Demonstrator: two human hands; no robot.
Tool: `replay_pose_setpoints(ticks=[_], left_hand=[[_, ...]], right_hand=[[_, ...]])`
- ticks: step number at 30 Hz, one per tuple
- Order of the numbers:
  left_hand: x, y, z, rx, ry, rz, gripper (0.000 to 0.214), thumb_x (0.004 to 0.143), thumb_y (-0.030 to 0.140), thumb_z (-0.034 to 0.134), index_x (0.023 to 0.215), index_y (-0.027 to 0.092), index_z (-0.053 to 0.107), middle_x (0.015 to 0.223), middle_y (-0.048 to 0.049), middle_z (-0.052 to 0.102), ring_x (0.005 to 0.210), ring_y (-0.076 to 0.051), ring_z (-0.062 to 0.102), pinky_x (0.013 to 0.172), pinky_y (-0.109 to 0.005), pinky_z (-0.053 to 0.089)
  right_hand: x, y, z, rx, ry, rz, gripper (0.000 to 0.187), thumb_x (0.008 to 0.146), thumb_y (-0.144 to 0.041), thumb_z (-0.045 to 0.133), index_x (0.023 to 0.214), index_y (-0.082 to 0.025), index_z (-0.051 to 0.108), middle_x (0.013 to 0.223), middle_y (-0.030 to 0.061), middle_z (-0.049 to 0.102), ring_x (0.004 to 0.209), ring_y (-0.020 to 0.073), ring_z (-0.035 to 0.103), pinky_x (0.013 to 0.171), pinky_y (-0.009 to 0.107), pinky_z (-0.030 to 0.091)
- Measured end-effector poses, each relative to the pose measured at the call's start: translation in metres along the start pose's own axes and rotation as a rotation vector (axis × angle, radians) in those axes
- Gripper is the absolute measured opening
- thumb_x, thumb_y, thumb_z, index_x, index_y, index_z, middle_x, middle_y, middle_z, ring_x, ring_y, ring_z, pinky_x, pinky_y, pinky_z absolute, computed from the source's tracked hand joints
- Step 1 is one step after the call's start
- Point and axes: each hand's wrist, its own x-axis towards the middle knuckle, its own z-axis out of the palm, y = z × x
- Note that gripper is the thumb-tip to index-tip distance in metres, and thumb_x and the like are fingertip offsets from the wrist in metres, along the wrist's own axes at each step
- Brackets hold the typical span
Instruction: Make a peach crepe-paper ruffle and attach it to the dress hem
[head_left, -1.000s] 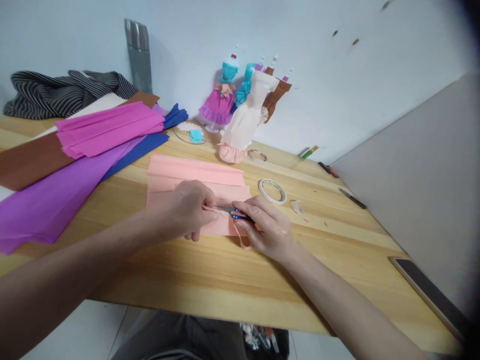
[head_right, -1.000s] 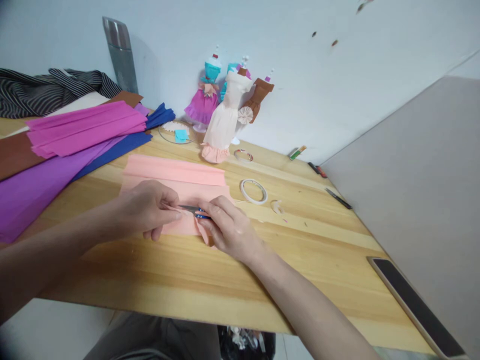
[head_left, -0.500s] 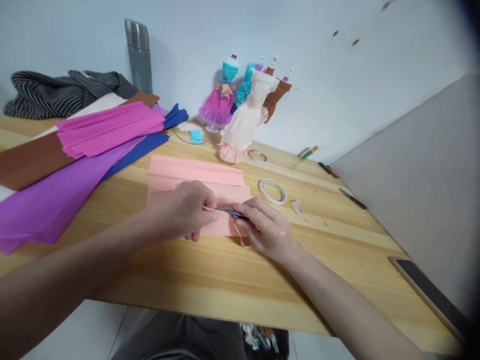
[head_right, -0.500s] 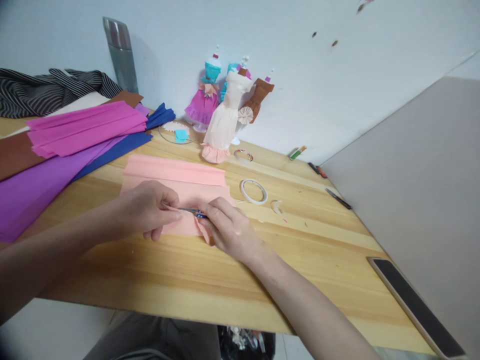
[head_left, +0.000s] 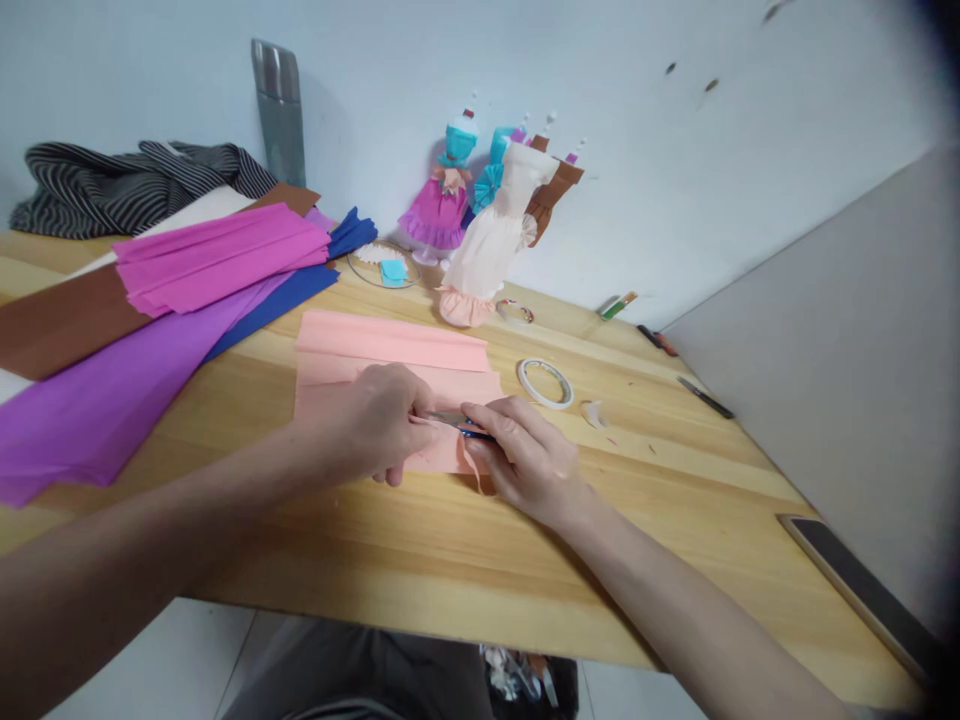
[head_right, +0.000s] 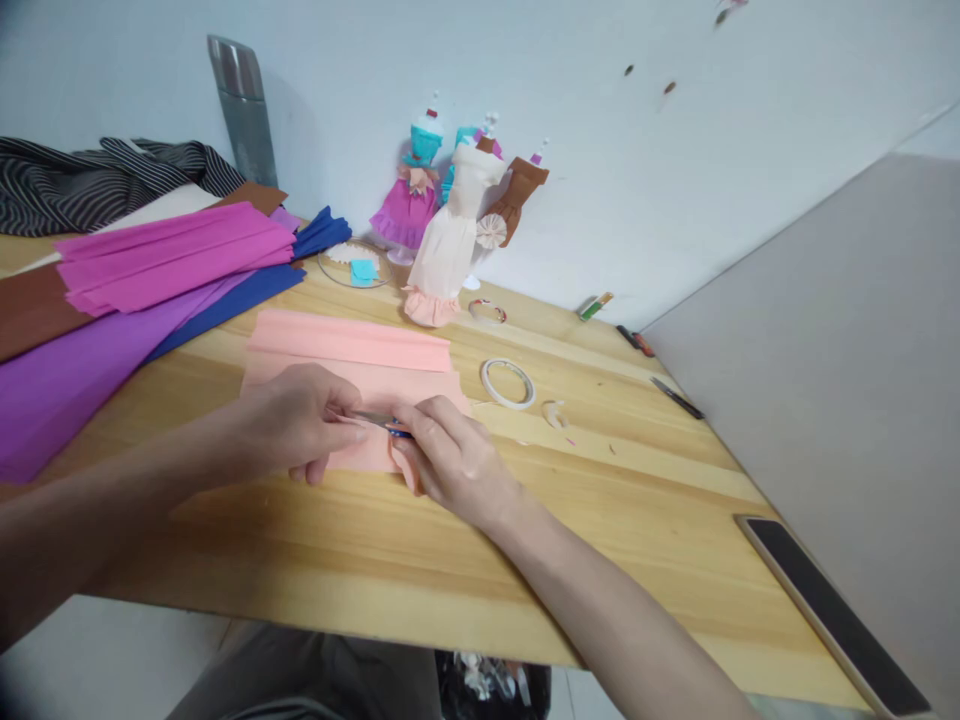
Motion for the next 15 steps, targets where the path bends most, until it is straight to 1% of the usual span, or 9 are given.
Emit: replay_pose_setpoints(ticks=[1,3,4,6,8,9,11,13,15], left_hand=[[-0.001,-0.001,-0.001,-0.008,-0.008,-0.002,0.014,0.071,0.018,0.051,0.057,0.015,0.054,0.035,0.0031,0.051,0.031,-0.011,0.051,0.033,-0.016,0.036],[-0.004,-0.002,-0.007,-0.038,-0.03,0.009,0.013,0.071,0.024,0.054,0.071,0.015,0.063,0.037,0.0035,0.053,0.033,-0.012,0.053,0.033,-0.017,0.037],[-0.006,-0.002,-0.011,-0.053,-0.041,0.016,0.018,0.071,0.026,0.056,0.081,0.015,0.066,0.038,0.004,0.054,0.034,-0.012,0.054,0.033,-0.017,0.037],[-0.01,0.0,-0.021,-0.063,-0.047,0.006,0.033,0.07,0.028,0.06,0.099,0.016,0.066,0.04,0.0053,0.054,0.034,-0.012,0.054,0.034,-0.017,0.037],[-0.013,0.003,-0.031,-0.055,-0.044,-0.028,0.043,0.068,0.026,0.062,0.11,0.015,0.063,0.04,0.0063,0.053,0.034,-0.012,0.053,0.034,-0.017,0.036],[-0.014,0.004,-0.034,-0.053,-0.046,-0.045,0.045,0.068,0.025,0.062,0.112,0.014,0.063,0.041,0.0065,0.052,0.034,-0.011,0.052,0.034,-0.017,0.036],[-0.014,0.005,-0.038,-0.059,-0.063,-0.059,0.042,0.068,0.022,0.061,0.11,0.015,0.064,0.041,0.0068,0.051,0.033,-0.01,0.051,0.035,-0.017,0.036],[-0.012,0.003,-0.038,-0.067,-0.074,-0.051,0.034,0.069,0.02,0.058,0.102,0.015,0.066,0.041,0.0065,0.051,0.032,-0.01,0.049,0.035,-0.017,0.036],[-0.009,-0.002,-0.035,-0.072,-0.06,-0.037,0.028,0.07,0.02,0.056,0.094,0.015,0.067,0.039,0.006,0.05,0.03,-0.01,0.047,0.034,-0.018,0.034]], right_hand=[[0.0,0.0,0.0,0.005,0.001,0.005,0.035,0.087,-0.012,0.052,0.122,-0.014,0.051,0.084,0.0108,0.059,0.073,0.0171,0.057,0.059,0.028,0.051],[0.0,0.001,0.0,0.013,0.007,0.022,0.035,0.087,-0.012,0.052,0.122,-0.014,0.051,0.085,0.0105,0.06,0.073,0.0169,0.058,0.059,0.028,0.051],[-0.001,0.001,-0.001,0.015,0.013,0.03,0.035,0.087,-0.012,0.053,0.121,-0.015,0.052,0.085,0.0103,0.06,0.073,0.0167,0.058,0.06,0.027,0.052],[-0.002,0.002,-0.001,0.015,0.021,0.043,0.035,0.087,-0.013,0.054,0.122,-0.016,0.052,0.086,0.01,0.06,0.074,0.0163,0.059,0.061,0.027,0.053],[-0.002,0.003,-0.001,0.007,0.009,0.052,0.036,0.087,-0.013,0.055,0.123,-0.017,0.051,0.088,0.0103,0.061,0.076,0.0167,0.06,0.063,0.028,0.053],[-0.003,0.003,-0.001,0.004,-0.002,0.058,0.037,0.087,-0.013,0.054,0.123,-0.017,0.051,0.089,0.0105,0.062,0.077,0.017,0.061,0.064,0.028,0.054],[-0.003,0.003,-0.001,0.003,-0.016,0.073,0.036,0.088,-0.014,0.053,0.124,-0.018,0.051,0.09,0.0103,0.063,0.078,0.017,0.061,0.065,0.029,0.053],[-0.002,0.002,-0.001,0.008,-0.019,0.083,0.034,0.088,-0.015,0.053,0.122,-0.018,0.052,0.09,0.0099,0.063,0.076,0.0165,0.061,0.064,0.028,0.053],[0.0,0.003,-0.003,0.018,-0.023,0.089,0.031,0.087,-0.015,0.053,0.118,-0.017,0.054,0.089,0.0095,0.063,0.074,0.0163,0.06,0.063,0.028,0.051]])
